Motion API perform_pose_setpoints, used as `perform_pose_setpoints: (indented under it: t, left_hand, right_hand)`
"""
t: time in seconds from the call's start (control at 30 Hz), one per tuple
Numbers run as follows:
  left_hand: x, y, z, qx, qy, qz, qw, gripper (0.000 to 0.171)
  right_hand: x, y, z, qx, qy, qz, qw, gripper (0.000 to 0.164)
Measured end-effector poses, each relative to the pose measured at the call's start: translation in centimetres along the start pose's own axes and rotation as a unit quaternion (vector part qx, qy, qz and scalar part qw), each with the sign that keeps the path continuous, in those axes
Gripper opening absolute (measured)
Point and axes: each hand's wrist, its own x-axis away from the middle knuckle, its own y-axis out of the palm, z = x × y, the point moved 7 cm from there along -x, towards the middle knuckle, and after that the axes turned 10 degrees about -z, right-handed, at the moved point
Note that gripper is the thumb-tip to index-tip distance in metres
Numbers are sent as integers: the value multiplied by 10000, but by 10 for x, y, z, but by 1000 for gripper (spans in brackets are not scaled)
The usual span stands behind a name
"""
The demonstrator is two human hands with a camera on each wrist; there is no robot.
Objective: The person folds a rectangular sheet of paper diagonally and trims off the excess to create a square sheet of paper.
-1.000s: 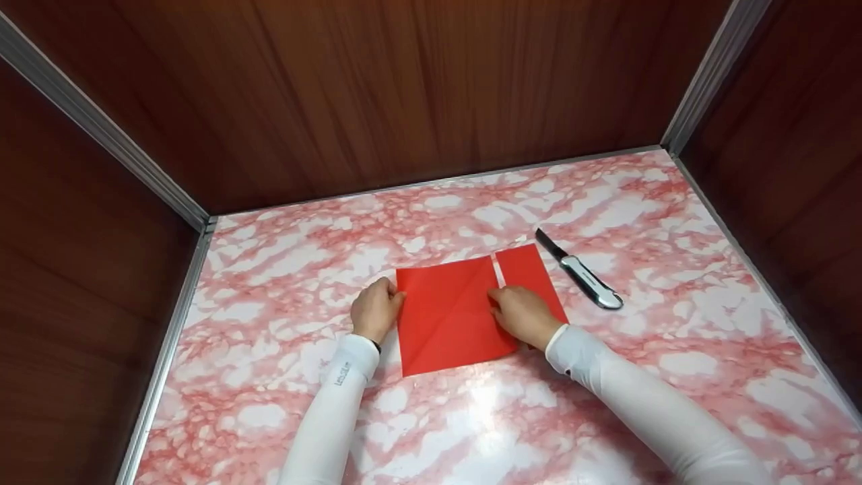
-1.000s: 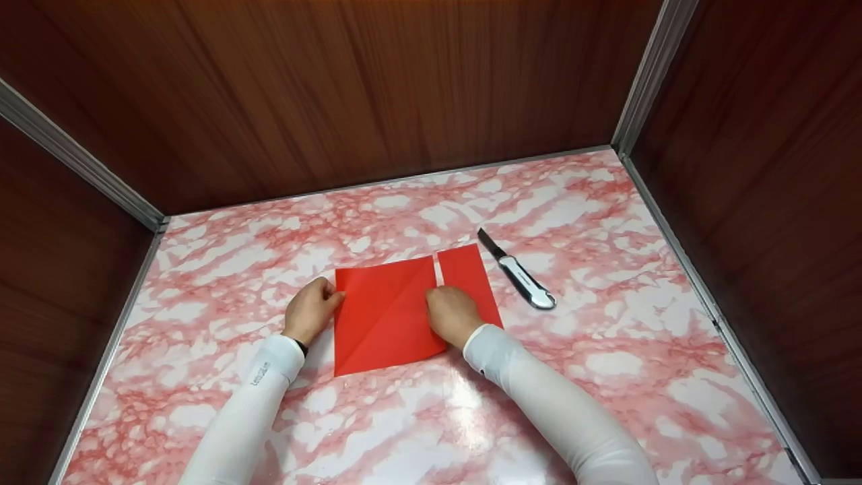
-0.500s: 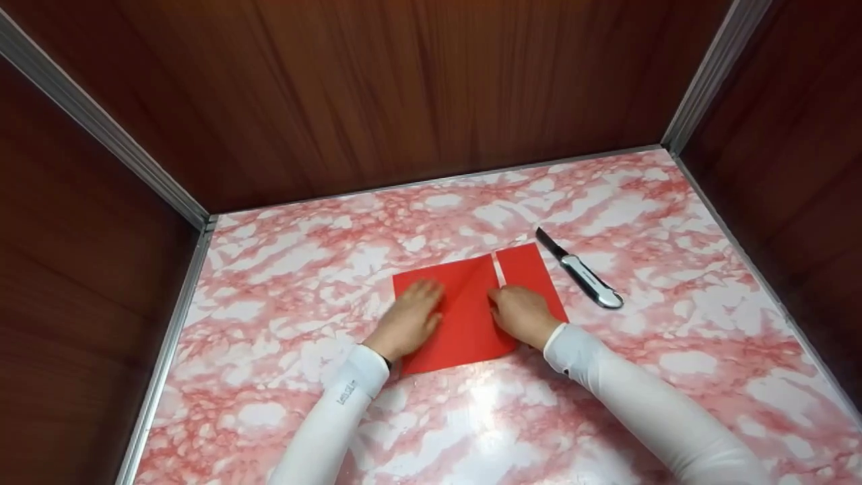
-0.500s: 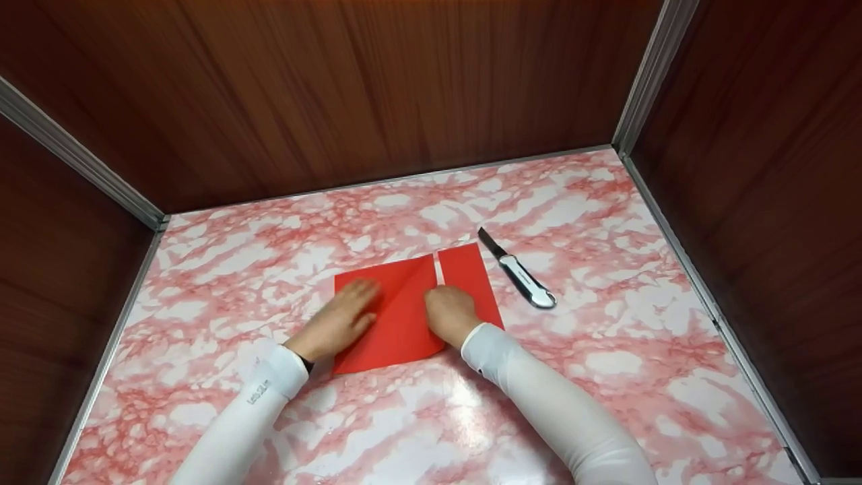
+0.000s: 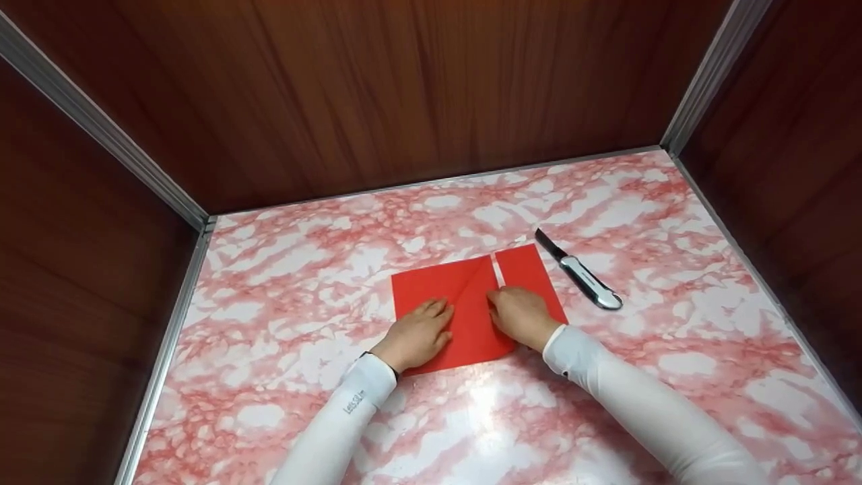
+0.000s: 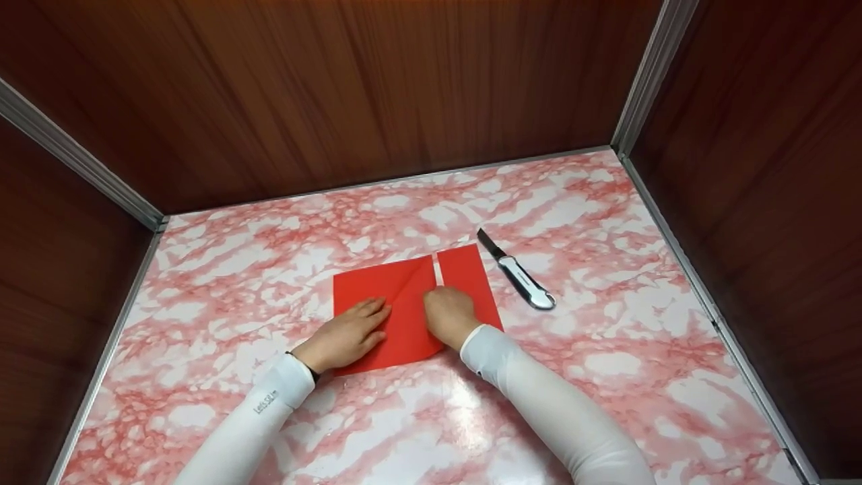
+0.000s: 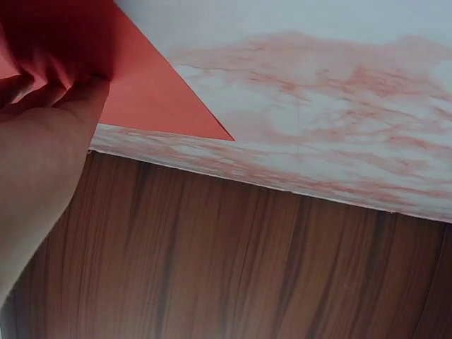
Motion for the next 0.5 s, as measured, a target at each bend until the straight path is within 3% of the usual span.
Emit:
perform_pose_setpoints:
  t: [0.17,0.27,0.4,0.5]
  left_hand:
    - [0,1,1,-282,-65,200,9994,54]
    - [1,0,3,-399,-34,327,9987,53]
    - [1,-1,3,-518,-34,398,9979,52]
    - [0,0,3,-555,-34,383,9977,53]
  right_hand:
    - [2,-8,-6,440,-227,394,9980,15]
    - [2,-8,-14,605,-441,375,9965,28]
    - [-2,5,-26,490,-714,-539,9948,54]
    - [-6,15,-32,451,-777,-1161,9892,64]
